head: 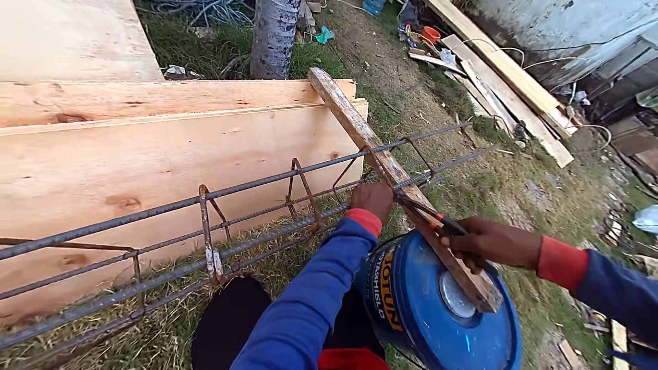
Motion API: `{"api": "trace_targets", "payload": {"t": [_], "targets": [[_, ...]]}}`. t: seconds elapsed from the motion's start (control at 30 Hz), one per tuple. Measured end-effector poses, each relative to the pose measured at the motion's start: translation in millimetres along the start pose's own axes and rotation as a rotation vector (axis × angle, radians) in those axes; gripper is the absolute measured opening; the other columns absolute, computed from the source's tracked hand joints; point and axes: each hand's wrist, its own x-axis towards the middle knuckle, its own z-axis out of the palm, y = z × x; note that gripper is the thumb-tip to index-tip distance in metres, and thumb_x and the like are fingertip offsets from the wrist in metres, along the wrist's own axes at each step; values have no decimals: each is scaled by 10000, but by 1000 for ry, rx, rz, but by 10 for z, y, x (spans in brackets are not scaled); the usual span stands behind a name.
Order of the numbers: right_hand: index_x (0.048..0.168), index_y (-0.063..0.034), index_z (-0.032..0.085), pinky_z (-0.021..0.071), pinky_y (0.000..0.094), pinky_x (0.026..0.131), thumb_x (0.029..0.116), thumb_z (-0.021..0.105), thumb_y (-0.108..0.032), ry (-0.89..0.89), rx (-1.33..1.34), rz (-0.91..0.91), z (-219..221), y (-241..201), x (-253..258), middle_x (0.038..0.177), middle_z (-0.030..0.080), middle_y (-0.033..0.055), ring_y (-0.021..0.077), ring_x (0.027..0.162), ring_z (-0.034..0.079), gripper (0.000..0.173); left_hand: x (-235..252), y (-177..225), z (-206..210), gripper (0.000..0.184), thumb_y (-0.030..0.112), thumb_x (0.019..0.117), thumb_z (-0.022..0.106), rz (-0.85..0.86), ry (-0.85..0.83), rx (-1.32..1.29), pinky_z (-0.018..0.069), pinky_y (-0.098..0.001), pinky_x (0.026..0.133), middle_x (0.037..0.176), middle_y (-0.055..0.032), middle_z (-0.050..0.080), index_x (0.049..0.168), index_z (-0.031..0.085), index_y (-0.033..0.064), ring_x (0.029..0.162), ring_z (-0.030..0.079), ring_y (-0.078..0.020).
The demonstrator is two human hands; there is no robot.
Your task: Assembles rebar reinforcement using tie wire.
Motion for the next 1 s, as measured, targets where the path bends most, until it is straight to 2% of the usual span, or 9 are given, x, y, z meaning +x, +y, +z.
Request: {"api": "trace_targets", "payload": {"t": [0.2, 0.4, 0.6, 0.67, 0.73, 0.8, 0.87, 0.93, 1.0], "targets": [[1099, -129, 699, 610, 409, 791, 1065, 520, -449, 94, -414, -6, -187, -197, -9, 893, 741, 25, 175, 819, 731, 368, 51, 11, 38, 237, 245, 1026, 585, 16, -4, 9, 563, -521, 810, 1002, -167, 724, 1099, 663, 34, 952, 719, -348], [1024, -75, 669, 612, 386, 626, 1070, 507, -435, 39, -545, 103, -373, -518, -40, 763, 706, 74, 200, 630, 699, 397, 16, 27, 57, 227, 225, 1023, 584, -9, 38, -24, 570, -525, 764, 942, -181, 718, 1080, 664, 20, 908, 718, -363], [995, -44, 686, 588, 364, 538, 1026, 633, -332, -147, -809, 372, -797, -1631, 98, 703, 666, 108, 221, 544, 662, 295, 32, 56, 153, 167, 89, 971, 597, -60, 108, -58, 564, -475, 593, 828, -168, 692, 1086, 656, -16, 747, 711, -345], [905, -20, 691, 563, 318, 512, 892, 805, -267, 50, -822, 641, -765, -2002, 340, 628, 646, 110, 194, 482, 632, 272, 82, 66, 151, 208, 80, 963, 616, -78, 82, -93, 562, -466, 596, 828, -169, 696, 1129, 660, -39, 742, 713, -339], [833, -24, 573, 513, 198, 518, 734, 871, -146, 537, -854, 1067, -661, -2214, 826, 580, 602, 75, 115, 464, 604, 337, 134, 54, 151, 238, 80, 971, 612, -69, 48, -154, 570, -469, 611, 834, -184, 695, 1152, 655, -67, 741, 713, -348], [982, -75, 539, 502, 134, 593, 683, 910, -355, 927, -1113, 1393, -529, -2307, 1385, 735, 587, -13, 22, 606, 618, 552, 151, 19, 125, 234, 81, 999, 578, -49, 12, -222, 567, -469, 644, 853, -200, 702, 1152, 661, -76, 773, 718, -354], [1196, -63, 573, 571, 355, 638, 460, 897, -683, 1092, -1379, 1341, -530, -2159, 1944, 941, 690, 90, 169, 726, 697, 1016, 181, 20, 160, 226, 99, 1001, 562, -52, 64, -238, 551, -437, 612, 795, -170, 699, 1093, 700, -55, 731, 716, -320], [1302, -31, 516, 572, 509, 690, 511, 805, -794, 1149, -1316, 1271, -549, -2070, 2376, 1081, 666, 200, 303, 810, 703, 1136, 208, 22, 206, 206, 118, 978, 592, -74, 141, -227, 535, -406, 576, 728, -129, 687, 1024, 735, -23, 669, 703, -282], [1334, -4, 473, 567, 475, 763, 607, 742, -784, 1236, -1154, 1341, -489, -2076, 2533, 1131, 624, 184, 285, 876, 685, 1100, 213, 35, 244, 183, 128, 955, 620, -79, 195, -225, 514, -375, 540, 690, -106, 671, 964, 750, -2, 622, 680, -250]]}}
